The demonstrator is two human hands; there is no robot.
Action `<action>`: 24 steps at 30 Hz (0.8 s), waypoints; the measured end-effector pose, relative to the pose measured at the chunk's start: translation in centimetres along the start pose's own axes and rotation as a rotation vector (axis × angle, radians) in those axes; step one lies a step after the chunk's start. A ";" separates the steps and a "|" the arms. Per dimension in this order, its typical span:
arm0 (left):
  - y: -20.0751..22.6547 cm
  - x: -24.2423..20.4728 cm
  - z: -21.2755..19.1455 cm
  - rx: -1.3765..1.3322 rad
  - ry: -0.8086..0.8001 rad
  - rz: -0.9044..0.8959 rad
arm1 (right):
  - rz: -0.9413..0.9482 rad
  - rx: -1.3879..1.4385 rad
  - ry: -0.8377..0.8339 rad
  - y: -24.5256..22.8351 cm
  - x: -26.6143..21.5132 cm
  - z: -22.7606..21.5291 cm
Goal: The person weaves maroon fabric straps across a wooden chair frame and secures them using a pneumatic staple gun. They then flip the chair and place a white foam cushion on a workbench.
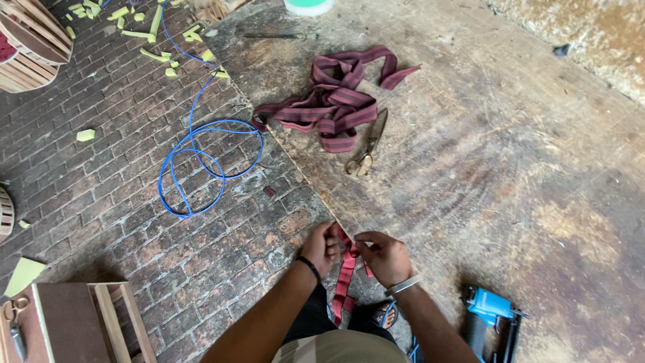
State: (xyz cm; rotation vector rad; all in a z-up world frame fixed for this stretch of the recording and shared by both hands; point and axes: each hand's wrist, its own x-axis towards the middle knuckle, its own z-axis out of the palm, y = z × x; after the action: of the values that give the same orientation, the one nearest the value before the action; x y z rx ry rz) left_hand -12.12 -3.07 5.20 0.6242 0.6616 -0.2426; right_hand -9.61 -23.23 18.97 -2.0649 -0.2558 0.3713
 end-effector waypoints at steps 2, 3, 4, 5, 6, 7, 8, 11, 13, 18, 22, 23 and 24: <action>2.9 -0.3 -2.3 -0.019 -0.021 0.045 | 0.004 -0.027 -0.016 -0.9 1.1 1.1; 4.3 -0.4 -2.9 -0.029 -0.033 0.067 | 0.007 -0.041 -0.022 -1.4 1.7 1.6; 5.6 -0.3 -3.2 -0.005 0.034 0.082 | -0.020 -0.046 -0.019 -2.1 2.4 2.3; 7.4 -0.1 -3.5 0.019 0.100 0.099 | -0.047 -0.051 -0.017 -2.8 3.2 3.2; 8.9 -0.4 -4.1 0.036 0.173 0.119 | -0.077 -0.056 -0.025 -3.7 3.9 4.4; 10.3 -0.6 -4.6 0.020 0.120 0.161 | -0.007 -0.009 -0.069 -4.7 4.5 5.7; 12.3 -0.6 -4.9 0.003 0.070 0.211 | 0.056 0.037 -0.117 -5.9 5.4 7.2; 17.8 -1.5 -7.5 -0.022 0.001 0.294 | 0.023 0.015 -0.188 -9.9 8.1 12.1; 21.9 -2.2 -10.4 -0.033 0.039 0.307 | -0.053 -0.012 -0.198 -12.6 10.3 16.0; 29.7 -6.1 -20.2 -0.127 0.175 0.319 | -0.183 0.064 -0.341 -19.4 15.1 26.8; 34.0 -10.8 -28.2 -0.266 0.252 0.466 | -0.352 -0.010 -0.553 -25.0 17.6 35.4; 34.8 -11.8 -29.8 -0.292 0.308 0.489 | -0.351 0.015 -0.616 -26.2 18.1 37.5; 35.5 -12.9 -31.4 -0.320 0.361 0.507 | -0.346 0.036 -0.677 -27.4 18.4 39.7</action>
State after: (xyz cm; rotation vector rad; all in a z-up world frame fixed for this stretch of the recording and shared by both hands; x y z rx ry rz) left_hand -23.45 44.44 10.45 0.5091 0.8424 0.4510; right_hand -7.70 28.26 21.25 -1.7526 -0.9862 0.8411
